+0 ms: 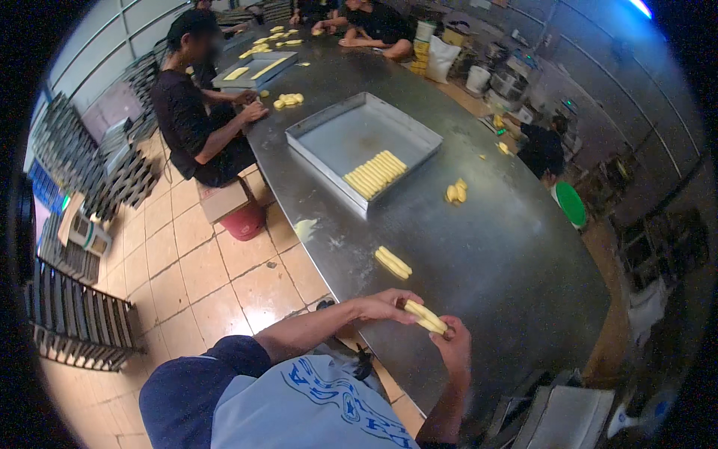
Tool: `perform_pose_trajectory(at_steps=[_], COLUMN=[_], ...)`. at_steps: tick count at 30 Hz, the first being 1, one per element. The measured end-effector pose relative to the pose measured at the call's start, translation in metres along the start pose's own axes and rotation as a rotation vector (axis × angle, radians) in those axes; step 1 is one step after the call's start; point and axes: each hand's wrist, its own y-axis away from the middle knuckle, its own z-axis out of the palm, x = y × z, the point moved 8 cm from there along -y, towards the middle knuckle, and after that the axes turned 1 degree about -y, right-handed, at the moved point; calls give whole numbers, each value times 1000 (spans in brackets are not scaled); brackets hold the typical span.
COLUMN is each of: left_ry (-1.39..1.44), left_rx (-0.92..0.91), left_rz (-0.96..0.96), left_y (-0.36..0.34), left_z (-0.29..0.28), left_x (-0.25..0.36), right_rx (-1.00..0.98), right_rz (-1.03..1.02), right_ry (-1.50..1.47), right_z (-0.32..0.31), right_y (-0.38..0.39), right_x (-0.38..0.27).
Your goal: The person shapes pieces of dough into elongated rolls by hand, places them into a metal baking tray, sets the tray aside, and rolls additional dough pieces on the metal table.
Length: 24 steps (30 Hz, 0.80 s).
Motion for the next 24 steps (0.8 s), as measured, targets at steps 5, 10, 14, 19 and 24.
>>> perform_pose_trajectory(at_steps=[5,10,14,19,24], left_ry=[206,246,317,485,-573], left_rx=[165,214,170,66,155], left_rz=[-55,-46,-123,-115,-193], left_y=[13,15,18,29,28], left_z=[-29,-47,-55,-68,-92], left_x=[11,14,15,12,-10], right_rx=[16,46,60,33,31], right_rz=[12,-33,11,42,155], right_ry=[-241,-287,-306,-370,-242], right_z=[-3,6,17,36,60], right_y=[-14,-17,-15,-14,-24], right_x=[-16,-26,-31,-16,26])
